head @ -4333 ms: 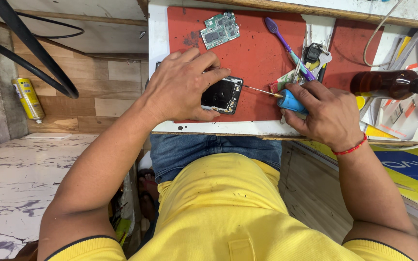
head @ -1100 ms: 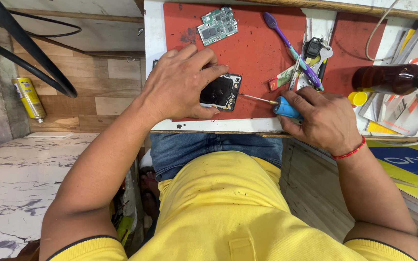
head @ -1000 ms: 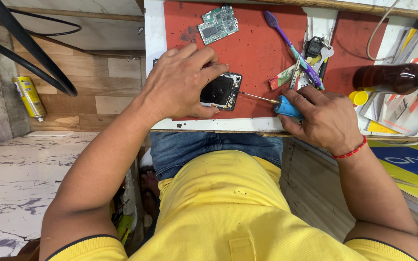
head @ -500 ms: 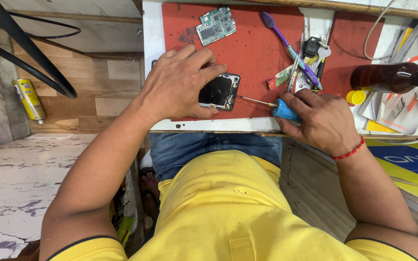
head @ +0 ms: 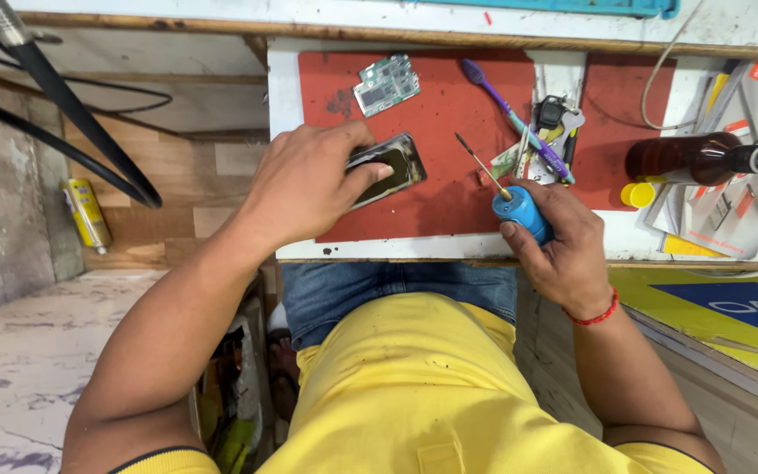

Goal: The person uses a metal pick and a screwdriver to remove adhesive and screws from a smartphone frame. They then pick up a new display unit from a box and place it on the workbench.

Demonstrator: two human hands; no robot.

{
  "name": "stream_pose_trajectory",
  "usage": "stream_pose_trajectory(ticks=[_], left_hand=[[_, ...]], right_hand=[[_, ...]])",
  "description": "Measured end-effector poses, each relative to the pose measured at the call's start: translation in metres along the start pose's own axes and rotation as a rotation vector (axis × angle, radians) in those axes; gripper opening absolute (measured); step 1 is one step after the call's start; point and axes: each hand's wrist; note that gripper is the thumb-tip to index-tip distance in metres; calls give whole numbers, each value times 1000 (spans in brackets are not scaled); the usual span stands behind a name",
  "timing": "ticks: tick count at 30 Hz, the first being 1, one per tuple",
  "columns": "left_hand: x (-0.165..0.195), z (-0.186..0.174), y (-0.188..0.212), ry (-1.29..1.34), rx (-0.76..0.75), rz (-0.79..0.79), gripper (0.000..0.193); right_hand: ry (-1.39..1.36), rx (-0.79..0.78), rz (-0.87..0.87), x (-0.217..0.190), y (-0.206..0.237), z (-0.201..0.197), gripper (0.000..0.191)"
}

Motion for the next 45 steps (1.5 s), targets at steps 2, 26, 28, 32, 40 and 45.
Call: stream_pose_trajectory(ticks=[2, 26, 28, 32, 40, 45], left_hand=[[-2, 1, 0, 190, -44, -150, 28], [-18, 58, 8, 691, 246, -86, 24], [-18, 58, 8, 698, 239, -86, 25], [-18, 59, 8, 680, 239, -79, 26], [-19, 61, 8, 679, 229, -48, 26], [-20, 62, 8, 684, 212, -52, 26]], right_hand=[[-37, 5, -46, -1, -3, 1, 41], [468, -49, -288, 1, -42, 2, 42], [485, -52, -284, 2, -43, 1, 42], [473, -59, -296, 2, -42, 0, 42], [454, -64, -308, 1, -41, 1, 42], [462, -70, -297, 2, -43, 0, 42]])
Point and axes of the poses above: each hand's wrist, its own y-axis away from the middle knuckle, its own z-axis out of the palm, x = y × z, and after that the axes turned 3 degrees about x, right-handed
